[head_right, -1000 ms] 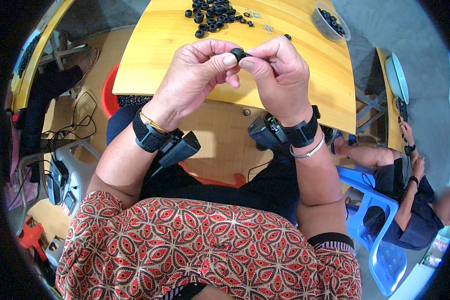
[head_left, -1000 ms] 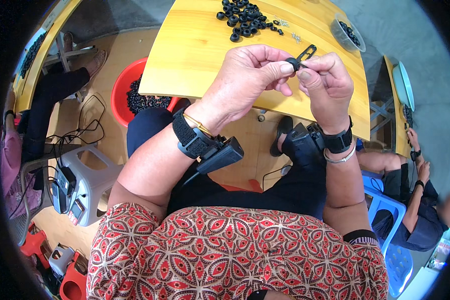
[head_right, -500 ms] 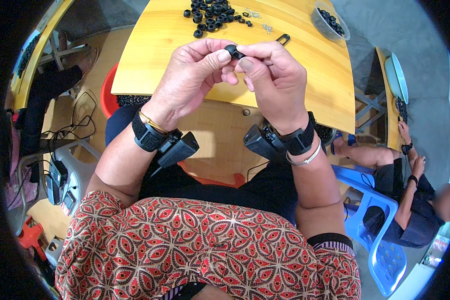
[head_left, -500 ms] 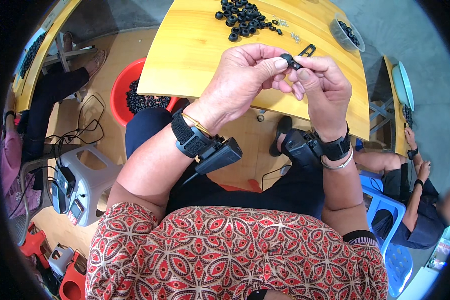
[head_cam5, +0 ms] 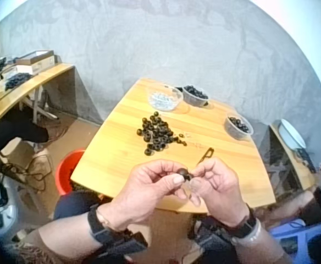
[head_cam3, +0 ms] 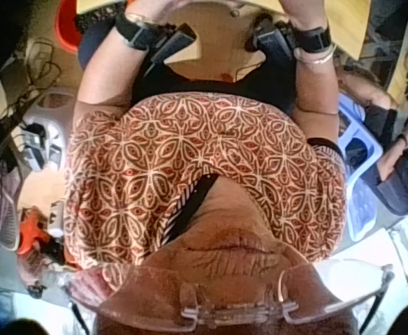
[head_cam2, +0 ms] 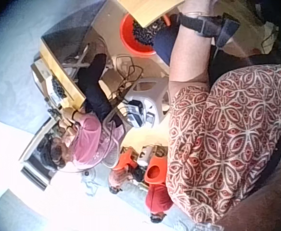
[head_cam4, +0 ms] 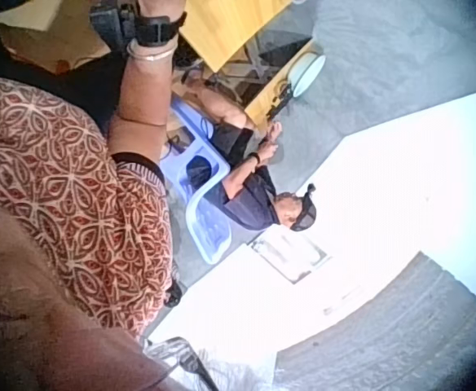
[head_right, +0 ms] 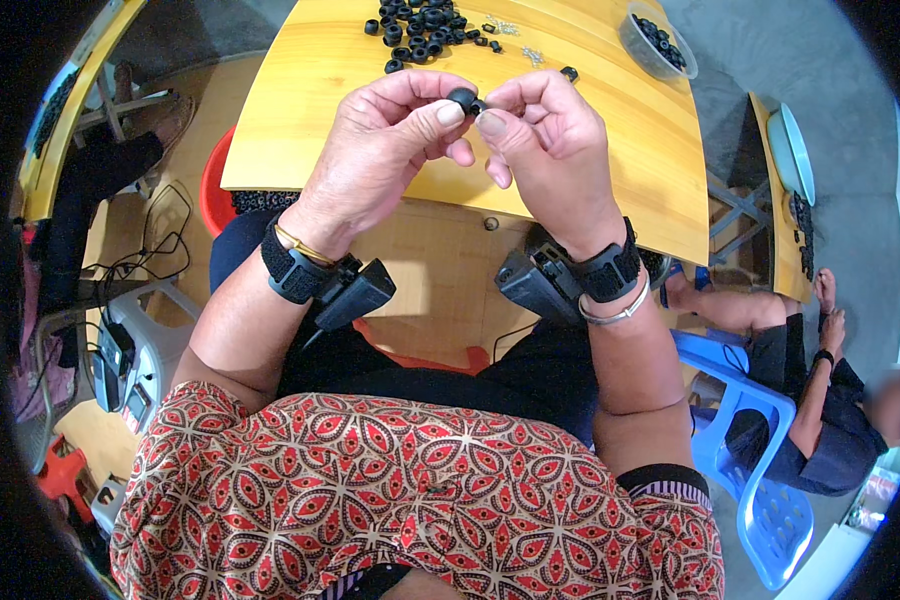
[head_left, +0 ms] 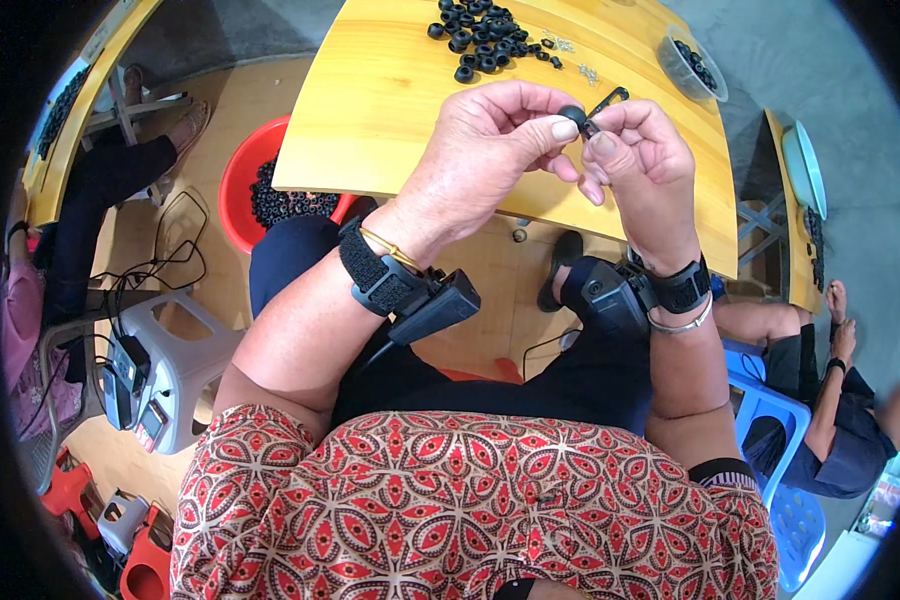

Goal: Assembling small black plastic components with metal inserts at a workshop table.

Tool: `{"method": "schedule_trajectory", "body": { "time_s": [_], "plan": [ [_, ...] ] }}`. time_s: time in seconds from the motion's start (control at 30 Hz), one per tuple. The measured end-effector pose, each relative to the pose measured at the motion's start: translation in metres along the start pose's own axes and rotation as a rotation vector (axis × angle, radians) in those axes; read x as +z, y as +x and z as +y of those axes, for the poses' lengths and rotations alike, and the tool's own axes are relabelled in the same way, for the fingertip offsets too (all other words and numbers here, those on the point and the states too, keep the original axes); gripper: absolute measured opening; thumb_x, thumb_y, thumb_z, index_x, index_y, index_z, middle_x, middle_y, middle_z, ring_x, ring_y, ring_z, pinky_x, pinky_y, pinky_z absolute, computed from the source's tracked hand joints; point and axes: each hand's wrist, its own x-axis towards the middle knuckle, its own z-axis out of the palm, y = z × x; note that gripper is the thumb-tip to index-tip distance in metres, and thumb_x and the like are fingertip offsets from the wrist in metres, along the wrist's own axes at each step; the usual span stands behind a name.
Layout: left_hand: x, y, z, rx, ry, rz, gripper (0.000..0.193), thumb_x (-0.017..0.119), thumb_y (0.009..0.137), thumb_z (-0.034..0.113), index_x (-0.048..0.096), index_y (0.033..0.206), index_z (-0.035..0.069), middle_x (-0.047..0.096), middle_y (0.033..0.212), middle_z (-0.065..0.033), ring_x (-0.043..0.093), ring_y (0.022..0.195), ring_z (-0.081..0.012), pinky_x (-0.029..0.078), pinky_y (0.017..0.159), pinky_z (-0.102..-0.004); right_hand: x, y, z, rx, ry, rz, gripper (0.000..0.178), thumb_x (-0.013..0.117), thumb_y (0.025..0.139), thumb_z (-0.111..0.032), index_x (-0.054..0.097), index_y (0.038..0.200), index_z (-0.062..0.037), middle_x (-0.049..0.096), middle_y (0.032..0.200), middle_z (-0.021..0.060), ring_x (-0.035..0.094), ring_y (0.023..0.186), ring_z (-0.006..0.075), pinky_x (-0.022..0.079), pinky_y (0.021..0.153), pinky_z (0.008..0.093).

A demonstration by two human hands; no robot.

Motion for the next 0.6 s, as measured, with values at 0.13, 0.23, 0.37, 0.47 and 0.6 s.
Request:
{"method": "schedule_trajectory", "body": {
  "time_s": [0.13,0.23,0.37,0.47,0.6],
  "plan": [
    [-0.0001,0.0004,-0.0008,0.017,0.012,0.004,0.018,0.055,0.080,0.006,0.054,0.096,0.000,0.057,0.083,-0.0054,0.057,0.066,-0.0123,0.047,0.061,-0.0203,-0.0010,-0.0004,-0.0007,0.003,-0.030,-0.012,0.009,0.053,0.080,-0.004,0.046,0.084,0.0002,0.050,0.065,0.0018,0.046,0.049,0.0048,0.036,0.043,0.0155],
    [0.0005,0.0009,-0.0009,0.034,0.072,0.015,0.017,0.055,0.079,0.005,0.054,0.095,0.000,0.058,0.083,-0.0058,0.057,0.066,-0.0127,0.048,0.061,-0.0207,0.0010,-0.0009,-0.0013,-0.045,-0.086,-0.006,0.007,0.052,0.080,-0.003,0.047,0.082,-0.0001,0.049,0.064,0.0010,0.046,0.049,0.0046,0.036,0.042,0.0154],
    [0.0001,0.0012,0.0002,0.129,0.209,-0.007,0.016,0.055,0.079,0.005,0.055,0.094,-0.001,0.058,0.083,-0.0064,0.058,0.066,-0.0134,0.048,0.062,-0.0218,-0.0045,0.0003,-0.0057,-0.042,-0.160,-0.056,0.005,0.052,0.079,-0.002,0.047,0.080,0.0000,0.049,0.064,0.0009,0.045,0.049,0.0047,0.036,0.042,0.0159],
    [-0.0013,0.0009,0.0018,0.113,0.240,-0.030,0.016,0.056,0.079,0.006,0.055,0.093,-0.001,0.058,0.082,-0.0069,0.059,0.067,-0.0141,0.049,0.063,-0.0224,-0.0053,0.0002,-0.0085,0.027,-0.081,-0.074,0.005,0.053,0.079,-0.002,0.048,0.080,0.0003,0.050,0.064,0.0014,0.045,0.048,0.0045,0.035,0.041,0.0161],
    [-0.0017,0.0009,0.0039,0.048,0.204,-0.043,0.017,0.055,0.079,0.007,0.055,0.094,-0.002,0.059,0.082,-0.0076,0.059,0.067,-0.0146,0.049,0.063,-0.0230,-0.0053,-0.0002,-0.0096,0.028,-0.067,-0.081,0.005,0.053,0.078,-0.001,0.048,0.079,0.0006,0.051,0.063,0.0020,0.045,0.048,0.0043,0.035,0.041,0.0163]
  ]
}}
